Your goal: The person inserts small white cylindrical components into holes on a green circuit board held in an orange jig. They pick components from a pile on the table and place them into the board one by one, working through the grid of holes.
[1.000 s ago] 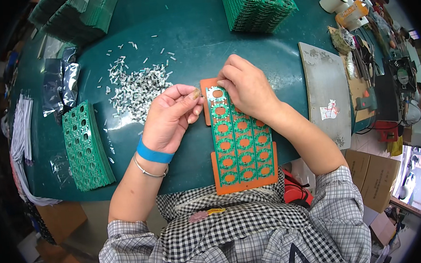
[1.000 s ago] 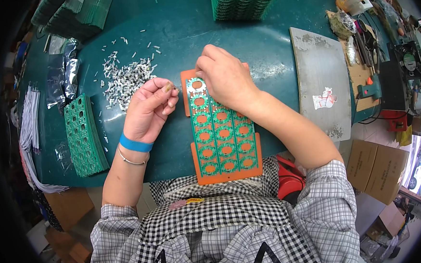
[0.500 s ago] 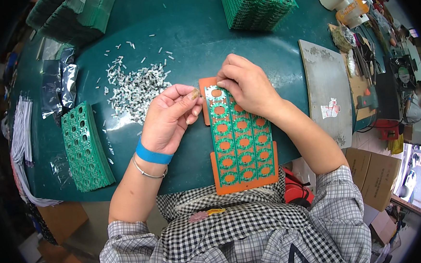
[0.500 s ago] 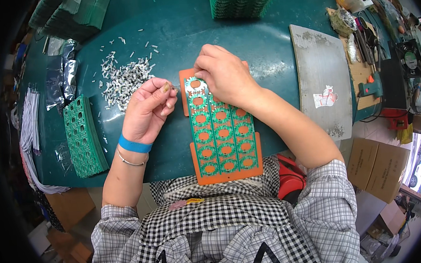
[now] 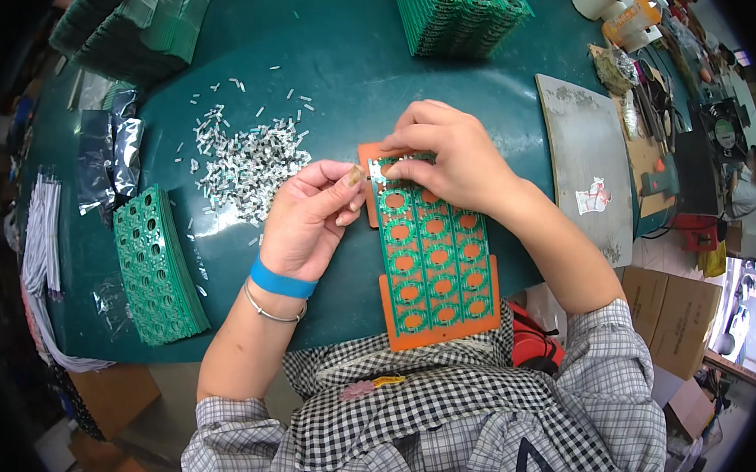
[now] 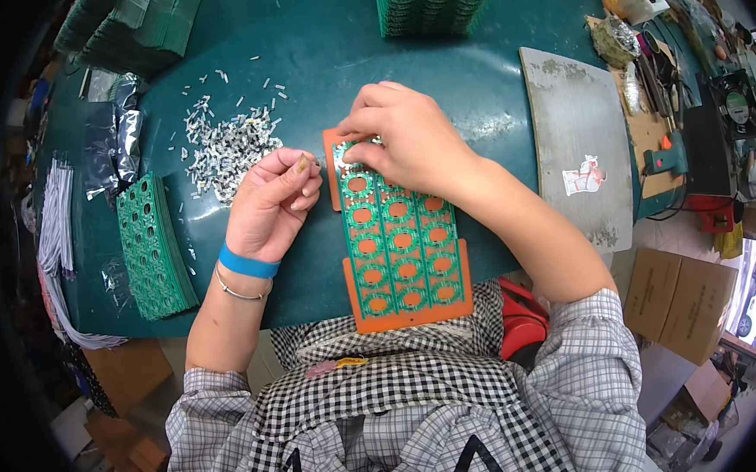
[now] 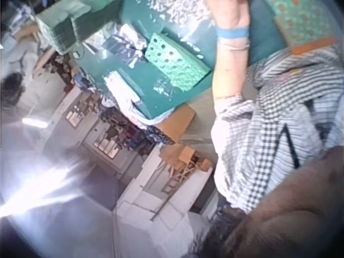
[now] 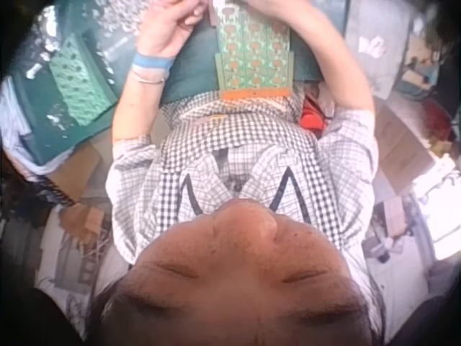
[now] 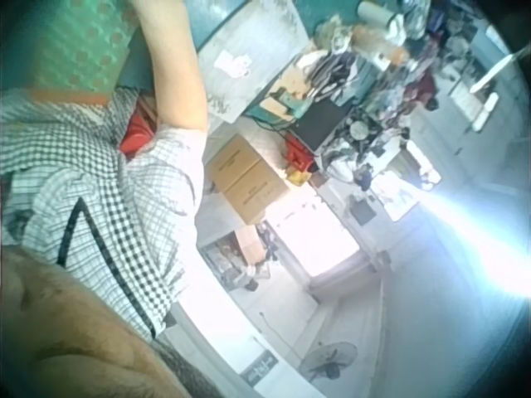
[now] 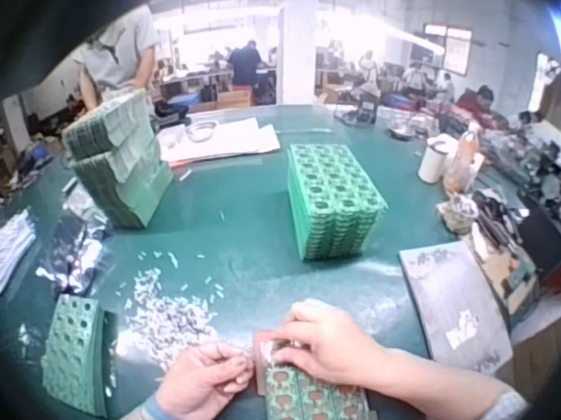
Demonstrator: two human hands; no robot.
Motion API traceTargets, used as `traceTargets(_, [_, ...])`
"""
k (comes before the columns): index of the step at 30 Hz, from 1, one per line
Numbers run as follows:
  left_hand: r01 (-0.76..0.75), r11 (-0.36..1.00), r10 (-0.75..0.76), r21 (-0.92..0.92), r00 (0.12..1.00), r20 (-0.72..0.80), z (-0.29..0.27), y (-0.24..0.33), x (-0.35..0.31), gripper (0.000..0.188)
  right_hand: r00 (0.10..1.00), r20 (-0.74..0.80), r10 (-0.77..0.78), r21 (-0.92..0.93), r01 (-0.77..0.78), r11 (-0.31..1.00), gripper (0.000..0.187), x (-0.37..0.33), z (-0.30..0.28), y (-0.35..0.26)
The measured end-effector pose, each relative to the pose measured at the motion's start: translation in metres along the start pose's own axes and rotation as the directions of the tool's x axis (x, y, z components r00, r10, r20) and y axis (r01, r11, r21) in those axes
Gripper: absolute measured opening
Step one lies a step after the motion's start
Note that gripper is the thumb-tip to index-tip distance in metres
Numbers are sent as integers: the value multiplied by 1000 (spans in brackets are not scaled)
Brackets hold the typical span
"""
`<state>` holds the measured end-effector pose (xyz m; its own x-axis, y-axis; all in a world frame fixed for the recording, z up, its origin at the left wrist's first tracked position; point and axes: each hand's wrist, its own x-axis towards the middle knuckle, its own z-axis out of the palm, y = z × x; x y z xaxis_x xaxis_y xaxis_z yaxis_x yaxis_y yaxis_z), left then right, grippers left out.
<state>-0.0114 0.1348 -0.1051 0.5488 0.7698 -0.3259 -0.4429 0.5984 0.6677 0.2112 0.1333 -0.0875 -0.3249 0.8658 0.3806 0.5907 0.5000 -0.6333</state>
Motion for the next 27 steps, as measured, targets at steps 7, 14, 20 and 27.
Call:
traceTargets(7, [-26, 998, 33, -56, 992, 122, 3, -14, -2, 14, 996, -88, -29, 175, 44, 983, 14, -3, -2, -26])
traceTargets(14, [-177, 983, 170, -53, 978, -119, 3, 8, -1, 27, 978, 110, 176, 127, -190, 974, 11, -17, -12, -14])
traceTargets(20, [-162, 983, 157, -82, 986, -61, 3, 17, -4, 26, 969, 121, 216, 15, -219, 976, 8, -23, 0, -5])
traceTargets(27, [-114, 988, 117, -106, 993, 21, -13, 13, -1, 24, 974, 103, 203, 11, -205, 979, 9, -23, 4, -2])
